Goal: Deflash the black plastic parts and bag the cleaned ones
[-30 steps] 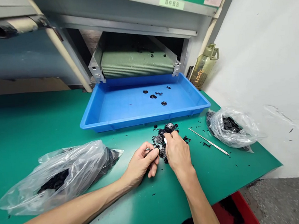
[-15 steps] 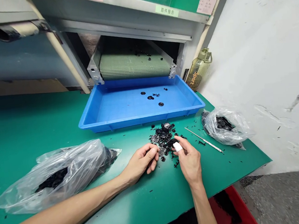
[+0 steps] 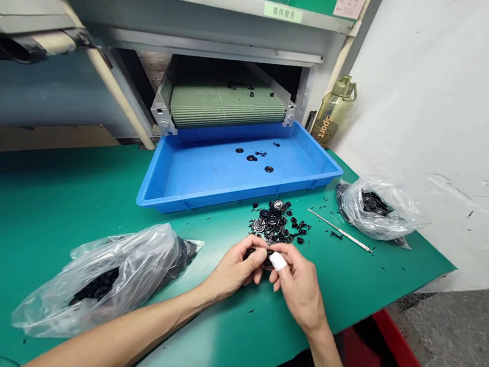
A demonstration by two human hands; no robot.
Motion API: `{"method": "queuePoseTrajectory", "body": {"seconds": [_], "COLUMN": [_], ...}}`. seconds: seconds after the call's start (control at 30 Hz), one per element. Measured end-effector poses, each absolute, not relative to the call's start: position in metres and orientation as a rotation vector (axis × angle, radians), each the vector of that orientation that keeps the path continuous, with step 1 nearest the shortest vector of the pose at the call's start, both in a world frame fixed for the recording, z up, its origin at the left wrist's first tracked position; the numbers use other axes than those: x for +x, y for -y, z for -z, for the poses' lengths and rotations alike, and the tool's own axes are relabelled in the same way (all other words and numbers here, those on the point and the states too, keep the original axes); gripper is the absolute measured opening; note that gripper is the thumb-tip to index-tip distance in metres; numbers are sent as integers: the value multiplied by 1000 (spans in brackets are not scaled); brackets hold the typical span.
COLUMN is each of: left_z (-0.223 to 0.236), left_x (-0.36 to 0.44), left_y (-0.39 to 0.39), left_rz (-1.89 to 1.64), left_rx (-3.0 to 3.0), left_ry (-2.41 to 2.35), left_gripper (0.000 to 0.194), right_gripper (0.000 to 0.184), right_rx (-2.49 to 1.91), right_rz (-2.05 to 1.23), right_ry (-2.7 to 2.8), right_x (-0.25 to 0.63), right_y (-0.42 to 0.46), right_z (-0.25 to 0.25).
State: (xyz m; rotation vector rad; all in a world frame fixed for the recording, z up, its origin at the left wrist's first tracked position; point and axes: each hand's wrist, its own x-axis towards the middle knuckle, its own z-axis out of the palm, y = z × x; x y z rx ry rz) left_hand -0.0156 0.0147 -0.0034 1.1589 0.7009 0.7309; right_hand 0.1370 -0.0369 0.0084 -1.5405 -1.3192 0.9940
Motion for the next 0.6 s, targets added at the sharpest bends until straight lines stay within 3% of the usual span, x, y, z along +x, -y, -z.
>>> {"method": "queuePoseTrajectory", "body": {"seconds": [0.17,0.3,0.43,0.6], "left_z": [2,1,-2,-4], "left_x": [-19,-19,-18,-19], "left_y": [-12,-8,-2,-5], "left_rz": [-735,-609,-486,-483], "left_rx": [1285,1364,1440,1681], "left_ry": [-728,-758,-674,-696], "left_gripper": [28,22,28,38], "right_gripper": [21,14,15,14], "right_rx": [-1616,-1573,-1466,-1503], "right_rz": [-808,-900,-921,-957], "right_ry": [1499,1385,1208,1381], "right_x": [130,134,132,134], "right_y": [53,61,64,61], "right_z": [-7,-6,-2,-1]}}
